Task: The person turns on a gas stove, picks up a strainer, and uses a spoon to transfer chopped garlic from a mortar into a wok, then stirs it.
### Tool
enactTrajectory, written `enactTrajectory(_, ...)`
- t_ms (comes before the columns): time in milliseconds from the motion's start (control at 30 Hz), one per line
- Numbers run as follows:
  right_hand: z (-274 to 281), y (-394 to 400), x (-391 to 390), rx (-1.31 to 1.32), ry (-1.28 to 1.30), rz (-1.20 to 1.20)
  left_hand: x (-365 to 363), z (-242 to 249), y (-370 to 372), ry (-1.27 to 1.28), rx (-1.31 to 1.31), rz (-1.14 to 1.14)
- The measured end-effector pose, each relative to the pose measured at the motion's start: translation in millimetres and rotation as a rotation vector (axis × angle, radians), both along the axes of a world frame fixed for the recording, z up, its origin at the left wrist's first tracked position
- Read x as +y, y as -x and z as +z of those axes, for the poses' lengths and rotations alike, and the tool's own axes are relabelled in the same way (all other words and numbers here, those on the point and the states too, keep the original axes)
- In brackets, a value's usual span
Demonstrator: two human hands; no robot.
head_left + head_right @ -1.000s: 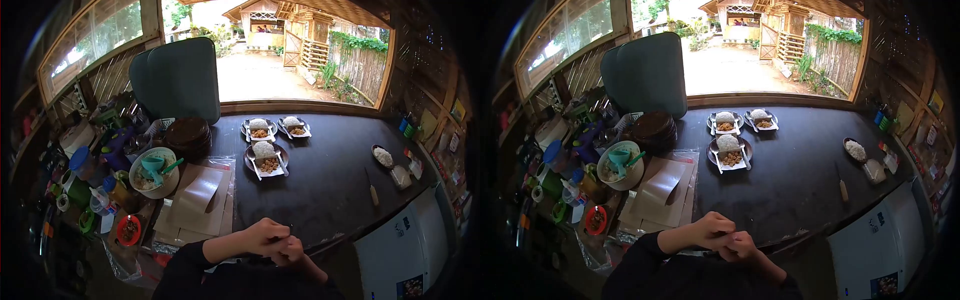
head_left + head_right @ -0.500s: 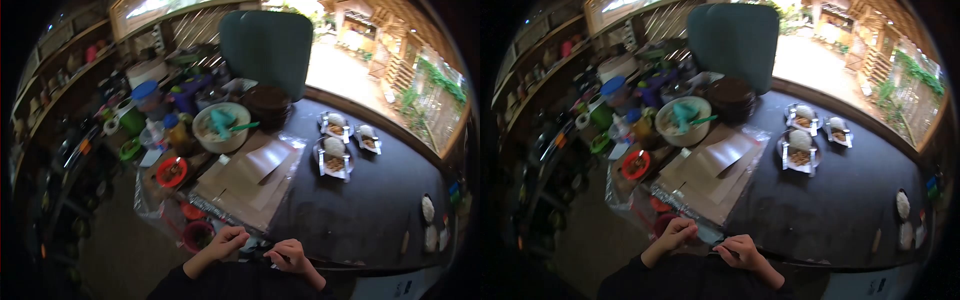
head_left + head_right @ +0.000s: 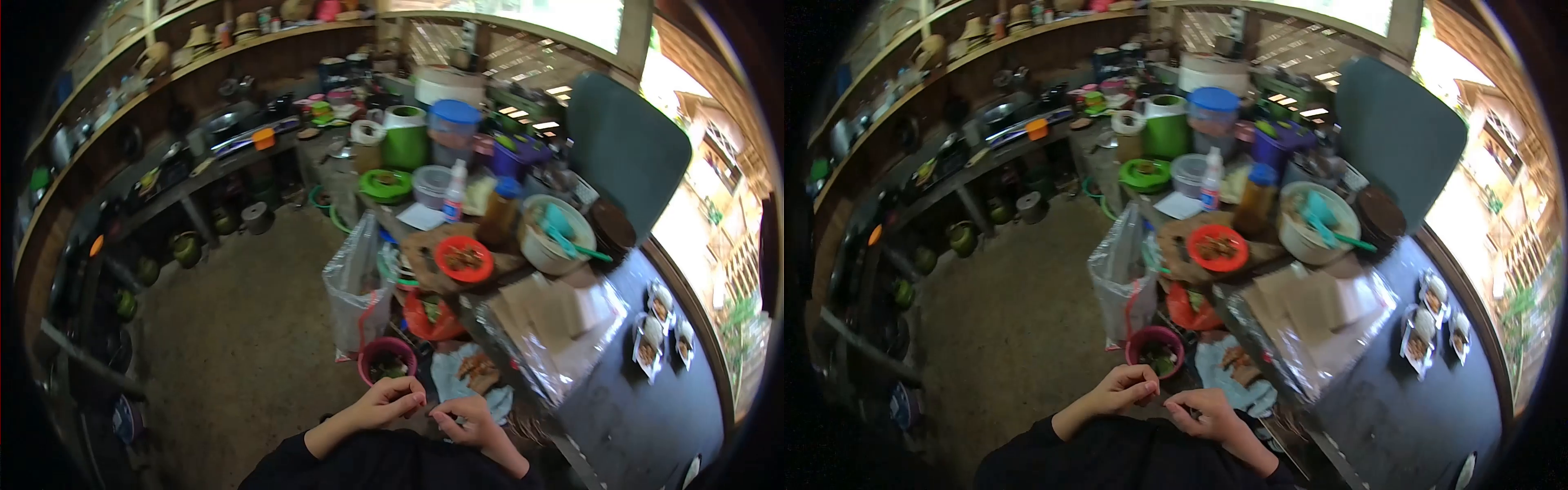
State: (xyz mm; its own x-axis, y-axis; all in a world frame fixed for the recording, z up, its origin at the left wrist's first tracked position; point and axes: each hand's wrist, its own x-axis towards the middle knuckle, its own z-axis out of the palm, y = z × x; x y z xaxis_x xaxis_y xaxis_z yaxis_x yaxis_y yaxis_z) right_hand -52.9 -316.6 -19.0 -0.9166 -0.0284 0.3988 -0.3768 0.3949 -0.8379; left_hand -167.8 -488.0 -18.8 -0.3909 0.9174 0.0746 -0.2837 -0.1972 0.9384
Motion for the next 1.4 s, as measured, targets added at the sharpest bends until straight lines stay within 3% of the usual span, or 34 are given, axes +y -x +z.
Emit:
enactTrajectory(200, -4.5, 111.7, -131.7, -0.161, 0.069, 0.255, -150.9, 5.3, 69.2, 0.13, -0.056, 0.301)
enactTrajectory(300, 3.1, 153.0, -191.6, -0.131, 0.069, 0.383, -220.6, 3.7, 88.4, 0.134, 0.046, 0.444)
enactTrajectory(600, 17.2, 228.5, -309.1, -0.065, -0.043, 0.745, -337.5, -5.3, 100.1, 0.12, 0.012, 0.826)
enactTrajectory(1000, -6.0, 343.2, -356.6, -0.079, 0.045, 0.972, -367.6, -16.6, 167.4, 0.117, -0.057, 0.967)
enactTrajectory(1100, -11.5, 391.7, -345.0, -0.042, 0.034, 0.978, -358.3, -18.6, 219.9, 0.142, -0.052, 0.921)
enactTrajectory(1400, -7.9, 561.6, -266.8, -0.063, 0.073, 0.68, -289.9, -11.4, 427.8, 0.097, 0.023, 0.739)
